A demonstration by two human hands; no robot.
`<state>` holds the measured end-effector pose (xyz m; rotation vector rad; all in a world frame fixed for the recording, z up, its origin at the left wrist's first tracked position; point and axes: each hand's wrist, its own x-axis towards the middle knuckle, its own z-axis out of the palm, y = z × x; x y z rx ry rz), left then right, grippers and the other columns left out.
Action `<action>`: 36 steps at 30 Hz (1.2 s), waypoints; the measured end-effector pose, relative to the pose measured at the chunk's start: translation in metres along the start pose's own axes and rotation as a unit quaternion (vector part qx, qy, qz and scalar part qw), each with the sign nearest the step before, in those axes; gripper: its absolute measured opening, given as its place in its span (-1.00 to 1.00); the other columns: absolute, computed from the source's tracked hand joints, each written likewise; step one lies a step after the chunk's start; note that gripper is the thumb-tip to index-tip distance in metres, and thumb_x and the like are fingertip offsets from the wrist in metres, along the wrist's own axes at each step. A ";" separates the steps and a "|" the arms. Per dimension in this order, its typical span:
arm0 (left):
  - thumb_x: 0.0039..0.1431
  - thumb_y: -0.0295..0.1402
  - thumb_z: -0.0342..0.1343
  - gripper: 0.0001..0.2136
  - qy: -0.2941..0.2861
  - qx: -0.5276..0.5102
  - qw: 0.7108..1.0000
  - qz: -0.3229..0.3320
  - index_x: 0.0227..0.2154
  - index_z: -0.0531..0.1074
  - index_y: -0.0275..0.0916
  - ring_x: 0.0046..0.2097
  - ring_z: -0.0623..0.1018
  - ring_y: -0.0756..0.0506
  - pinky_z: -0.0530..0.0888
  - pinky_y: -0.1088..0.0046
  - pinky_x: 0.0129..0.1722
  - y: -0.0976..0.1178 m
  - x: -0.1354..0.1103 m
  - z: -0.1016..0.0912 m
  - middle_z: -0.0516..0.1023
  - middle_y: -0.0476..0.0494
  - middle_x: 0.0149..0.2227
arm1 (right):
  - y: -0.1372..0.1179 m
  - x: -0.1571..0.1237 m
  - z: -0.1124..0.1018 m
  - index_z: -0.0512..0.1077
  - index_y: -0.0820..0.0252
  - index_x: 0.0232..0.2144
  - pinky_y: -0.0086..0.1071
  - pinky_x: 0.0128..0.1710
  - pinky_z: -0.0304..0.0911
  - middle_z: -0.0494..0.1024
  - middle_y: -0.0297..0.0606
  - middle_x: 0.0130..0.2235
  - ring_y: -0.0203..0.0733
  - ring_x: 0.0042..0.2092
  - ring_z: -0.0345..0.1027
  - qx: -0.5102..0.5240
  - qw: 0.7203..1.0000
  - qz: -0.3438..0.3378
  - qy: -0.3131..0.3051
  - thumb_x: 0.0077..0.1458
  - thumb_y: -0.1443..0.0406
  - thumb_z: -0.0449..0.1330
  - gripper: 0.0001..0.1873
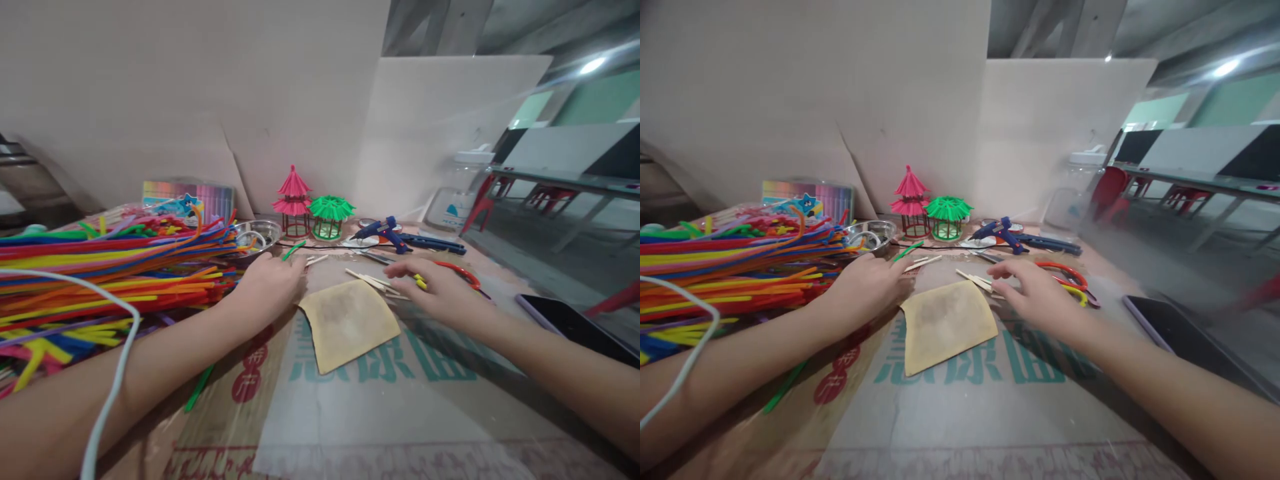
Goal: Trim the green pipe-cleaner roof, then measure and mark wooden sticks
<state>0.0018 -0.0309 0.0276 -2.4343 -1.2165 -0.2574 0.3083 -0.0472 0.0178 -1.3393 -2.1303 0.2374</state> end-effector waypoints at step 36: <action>0.30 -0.40 0.16 -0.91 0.165 -0.473 0.864 0.047 -0.25 0.57 -0.23 -0.19 0.55 -0.01 0.42 0.49 -0.11 0.056 -0.016 -0.023 0.64 -0.02 -0.26 | -0.050 -0.035 0.017 0.41 0.15 -0.36 -0.36 -0.27 0.28 0.54 -0.30 -0.36 -0.22 -0.31 0.40 0.070 0.989 -0.123 -0.030 0.27 0.34 0.13 -0.87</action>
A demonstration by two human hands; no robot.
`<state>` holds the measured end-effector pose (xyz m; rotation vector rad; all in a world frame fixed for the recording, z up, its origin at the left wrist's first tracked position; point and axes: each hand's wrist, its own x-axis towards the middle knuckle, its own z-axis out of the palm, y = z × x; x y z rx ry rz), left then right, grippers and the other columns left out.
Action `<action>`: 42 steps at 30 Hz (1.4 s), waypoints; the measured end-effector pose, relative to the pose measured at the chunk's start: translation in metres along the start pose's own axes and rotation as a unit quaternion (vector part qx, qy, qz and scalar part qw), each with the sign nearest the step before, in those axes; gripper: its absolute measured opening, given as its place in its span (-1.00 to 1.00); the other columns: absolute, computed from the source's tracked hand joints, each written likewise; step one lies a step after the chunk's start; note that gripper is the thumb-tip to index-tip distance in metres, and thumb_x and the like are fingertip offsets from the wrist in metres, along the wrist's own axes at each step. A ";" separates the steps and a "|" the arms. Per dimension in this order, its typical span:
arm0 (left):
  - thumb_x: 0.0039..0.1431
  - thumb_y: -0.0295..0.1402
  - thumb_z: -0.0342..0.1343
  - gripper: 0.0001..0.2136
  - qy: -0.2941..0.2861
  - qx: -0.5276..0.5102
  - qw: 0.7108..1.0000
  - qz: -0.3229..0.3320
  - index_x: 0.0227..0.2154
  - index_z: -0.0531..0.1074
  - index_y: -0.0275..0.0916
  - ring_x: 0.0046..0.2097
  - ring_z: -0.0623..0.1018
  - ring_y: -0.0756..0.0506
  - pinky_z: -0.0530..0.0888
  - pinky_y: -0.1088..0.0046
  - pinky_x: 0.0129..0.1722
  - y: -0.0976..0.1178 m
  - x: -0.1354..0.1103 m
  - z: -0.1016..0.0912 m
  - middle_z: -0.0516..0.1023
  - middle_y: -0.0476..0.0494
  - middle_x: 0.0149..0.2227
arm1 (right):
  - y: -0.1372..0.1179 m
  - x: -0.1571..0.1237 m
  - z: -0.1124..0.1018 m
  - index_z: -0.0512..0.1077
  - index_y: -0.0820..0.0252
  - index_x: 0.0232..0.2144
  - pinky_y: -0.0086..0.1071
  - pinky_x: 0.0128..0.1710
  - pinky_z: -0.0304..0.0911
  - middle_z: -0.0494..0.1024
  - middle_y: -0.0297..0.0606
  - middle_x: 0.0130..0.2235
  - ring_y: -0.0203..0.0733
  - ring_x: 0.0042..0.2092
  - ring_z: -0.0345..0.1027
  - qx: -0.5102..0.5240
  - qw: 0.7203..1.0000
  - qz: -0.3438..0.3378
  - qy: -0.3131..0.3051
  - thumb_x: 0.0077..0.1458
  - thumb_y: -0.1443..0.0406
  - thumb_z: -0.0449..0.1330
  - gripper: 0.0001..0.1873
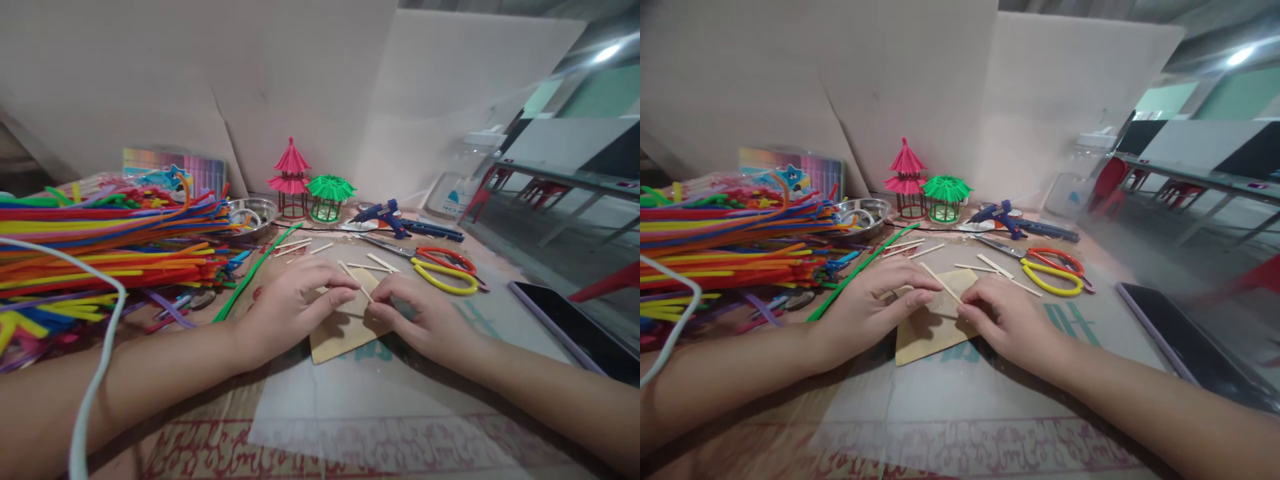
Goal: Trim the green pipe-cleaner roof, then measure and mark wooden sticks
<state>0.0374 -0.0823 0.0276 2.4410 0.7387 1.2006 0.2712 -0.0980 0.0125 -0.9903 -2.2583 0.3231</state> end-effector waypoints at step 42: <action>0.35 -0.21 -0.02 -0.68 -0.124 -0.043 0.983 -0.128 -0.43 0.49 -0.25 -0.38 0.46 0.00 0.35 0.52 -0.40 -0.017 0.005 -0.004 0.50 -0.01 -0.44 | -0.005 -0.001 -0.007 0.34 0.11 -0.36 -0.41 -0.36 0.29 0.50 -0.31 -0.41 -0.25 -0.37 0.39 0.009 0.993 -0.023 0.115 0.24 0.34 0.11 -0.90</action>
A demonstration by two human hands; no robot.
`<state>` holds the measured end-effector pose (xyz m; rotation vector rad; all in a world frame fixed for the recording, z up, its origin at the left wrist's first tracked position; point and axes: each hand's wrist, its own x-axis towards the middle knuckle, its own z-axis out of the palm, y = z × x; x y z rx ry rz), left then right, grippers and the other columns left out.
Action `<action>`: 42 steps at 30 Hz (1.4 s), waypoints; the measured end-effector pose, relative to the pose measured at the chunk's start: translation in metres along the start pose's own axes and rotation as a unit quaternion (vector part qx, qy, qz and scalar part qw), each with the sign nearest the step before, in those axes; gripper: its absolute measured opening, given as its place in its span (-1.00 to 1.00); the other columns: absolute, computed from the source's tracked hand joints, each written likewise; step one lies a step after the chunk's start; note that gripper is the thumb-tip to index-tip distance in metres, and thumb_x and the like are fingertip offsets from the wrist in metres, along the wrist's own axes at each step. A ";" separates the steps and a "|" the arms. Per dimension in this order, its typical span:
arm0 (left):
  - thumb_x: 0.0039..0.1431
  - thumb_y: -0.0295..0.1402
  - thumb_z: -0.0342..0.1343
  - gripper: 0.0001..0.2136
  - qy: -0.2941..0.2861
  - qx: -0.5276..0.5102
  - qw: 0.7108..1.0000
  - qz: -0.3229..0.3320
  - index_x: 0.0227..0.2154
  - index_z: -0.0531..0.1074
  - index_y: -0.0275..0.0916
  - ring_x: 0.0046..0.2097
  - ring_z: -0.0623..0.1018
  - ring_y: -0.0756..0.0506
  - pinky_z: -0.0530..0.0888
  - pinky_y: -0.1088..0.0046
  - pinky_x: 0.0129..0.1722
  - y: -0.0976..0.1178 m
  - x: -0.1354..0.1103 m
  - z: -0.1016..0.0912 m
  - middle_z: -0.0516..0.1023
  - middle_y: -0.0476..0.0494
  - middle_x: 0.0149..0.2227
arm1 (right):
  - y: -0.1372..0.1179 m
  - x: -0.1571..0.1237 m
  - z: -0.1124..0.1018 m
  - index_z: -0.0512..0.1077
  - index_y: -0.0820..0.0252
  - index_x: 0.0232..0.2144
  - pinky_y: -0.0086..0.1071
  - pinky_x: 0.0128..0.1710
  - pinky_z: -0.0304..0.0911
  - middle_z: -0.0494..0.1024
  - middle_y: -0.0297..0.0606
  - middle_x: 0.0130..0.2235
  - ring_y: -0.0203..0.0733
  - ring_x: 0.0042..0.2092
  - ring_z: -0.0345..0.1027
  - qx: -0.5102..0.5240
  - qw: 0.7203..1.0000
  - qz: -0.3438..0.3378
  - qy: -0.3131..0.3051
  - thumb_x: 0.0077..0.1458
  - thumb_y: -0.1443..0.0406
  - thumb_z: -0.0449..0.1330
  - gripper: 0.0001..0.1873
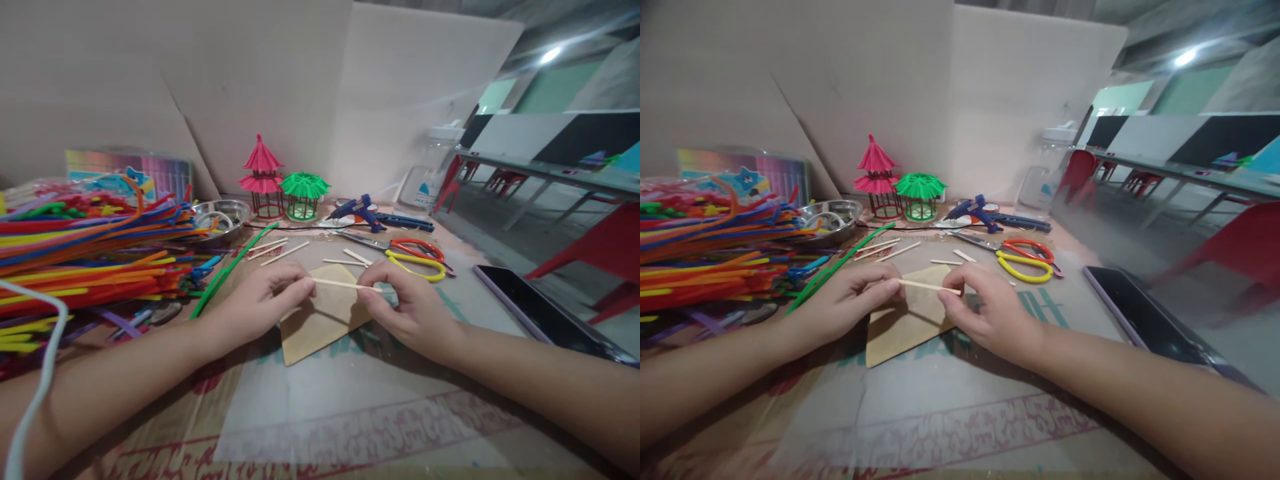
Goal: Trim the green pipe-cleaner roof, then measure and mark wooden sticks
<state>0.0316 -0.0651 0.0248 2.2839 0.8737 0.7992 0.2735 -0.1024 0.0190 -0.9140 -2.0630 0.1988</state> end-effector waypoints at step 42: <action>0.32 -0.42 0.07 -0.86 -0.035 -0.074 0.994 0.077 -0.31 0.53 -0.28 -0.22 0.56 -0.04 0.46 0.47 -0.19 0.021 -0.006 0.019 0.60 -0.10 -0.30 | 0.017 0.003 0.008 0.49 0.09 -0.33 -0.32 -0.28 0.42 0.55 -0.32 -0.41 -0.20 -0.34 0.47 0.460 0.826 0.290 -0.149 0.19 0.11 0.26 -0.80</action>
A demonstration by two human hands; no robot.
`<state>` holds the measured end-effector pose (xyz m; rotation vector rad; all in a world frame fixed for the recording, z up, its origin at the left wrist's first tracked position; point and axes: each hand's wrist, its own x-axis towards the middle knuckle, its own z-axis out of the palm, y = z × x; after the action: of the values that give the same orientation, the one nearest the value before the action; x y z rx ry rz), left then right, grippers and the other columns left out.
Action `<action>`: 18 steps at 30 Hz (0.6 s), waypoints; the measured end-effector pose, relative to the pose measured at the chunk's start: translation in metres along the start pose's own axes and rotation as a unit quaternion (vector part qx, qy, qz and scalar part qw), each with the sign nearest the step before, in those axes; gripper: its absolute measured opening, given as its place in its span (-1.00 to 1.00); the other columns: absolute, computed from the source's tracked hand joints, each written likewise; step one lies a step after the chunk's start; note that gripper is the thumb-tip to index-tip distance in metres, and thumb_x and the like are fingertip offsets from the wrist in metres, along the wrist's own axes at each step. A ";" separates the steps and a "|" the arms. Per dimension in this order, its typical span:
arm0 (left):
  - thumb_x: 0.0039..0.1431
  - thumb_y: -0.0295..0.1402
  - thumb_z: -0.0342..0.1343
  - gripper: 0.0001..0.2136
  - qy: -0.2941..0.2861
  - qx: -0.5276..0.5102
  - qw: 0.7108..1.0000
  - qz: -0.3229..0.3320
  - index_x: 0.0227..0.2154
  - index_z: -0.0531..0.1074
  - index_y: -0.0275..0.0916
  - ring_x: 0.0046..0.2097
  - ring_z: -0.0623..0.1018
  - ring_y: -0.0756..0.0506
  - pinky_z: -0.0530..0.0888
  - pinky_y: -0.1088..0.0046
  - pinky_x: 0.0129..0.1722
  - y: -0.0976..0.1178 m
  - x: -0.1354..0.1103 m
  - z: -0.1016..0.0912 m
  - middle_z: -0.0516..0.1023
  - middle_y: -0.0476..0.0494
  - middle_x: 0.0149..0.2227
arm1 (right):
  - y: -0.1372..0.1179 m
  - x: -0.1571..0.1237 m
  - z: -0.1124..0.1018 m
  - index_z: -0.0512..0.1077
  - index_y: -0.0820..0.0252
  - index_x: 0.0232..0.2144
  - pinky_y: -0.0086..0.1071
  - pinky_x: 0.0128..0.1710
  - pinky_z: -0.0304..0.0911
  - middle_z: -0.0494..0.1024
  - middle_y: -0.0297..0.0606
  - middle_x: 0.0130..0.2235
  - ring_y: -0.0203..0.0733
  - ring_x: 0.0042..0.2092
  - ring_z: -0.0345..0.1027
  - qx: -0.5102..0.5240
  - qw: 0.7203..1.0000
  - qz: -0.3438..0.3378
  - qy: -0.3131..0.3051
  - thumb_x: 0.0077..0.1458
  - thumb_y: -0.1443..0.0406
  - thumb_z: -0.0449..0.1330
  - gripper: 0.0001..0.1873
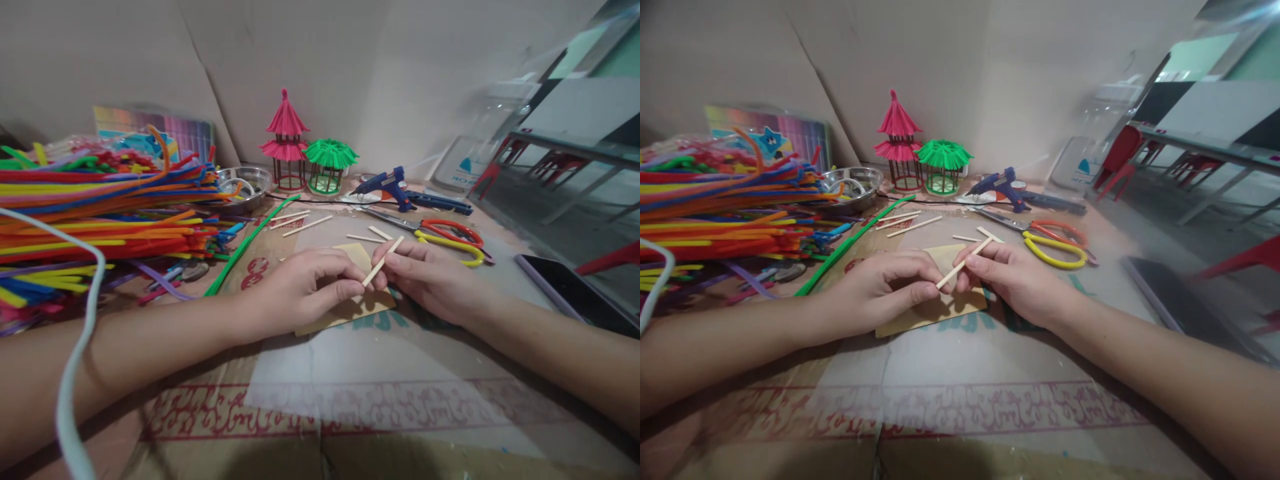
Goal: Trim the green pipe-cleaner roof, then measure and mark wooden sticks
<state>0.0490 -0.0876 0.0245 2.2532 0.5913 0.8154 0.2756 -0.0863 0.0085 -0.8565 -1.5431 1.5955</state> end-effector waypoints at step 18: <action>0.20 -0.24 0.08 -0.64 -0.115 0.273 0.955 -0.019 0.03 0.44 -0.22 0.18 0.40 -0.27 0.30 0.08 0.22 -0.025 0.000 -0.008 0.46 -0.22 0.11 | -0.004 -0.006 0.005 0.35 0.15 -0.34 -0.38 -0.30 0.26 0.56 -0.25 -0.33 -0.21 -0.31 0.42 -0.516 0.817 -0.257 -0.007 0.25 0.41 0.09 -0.89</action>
<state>0.0387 -0.0677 0.0116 2.7717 0.8202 0.3851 0.2740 -0.0939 0.0126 -0.8157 -2.4086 0.2809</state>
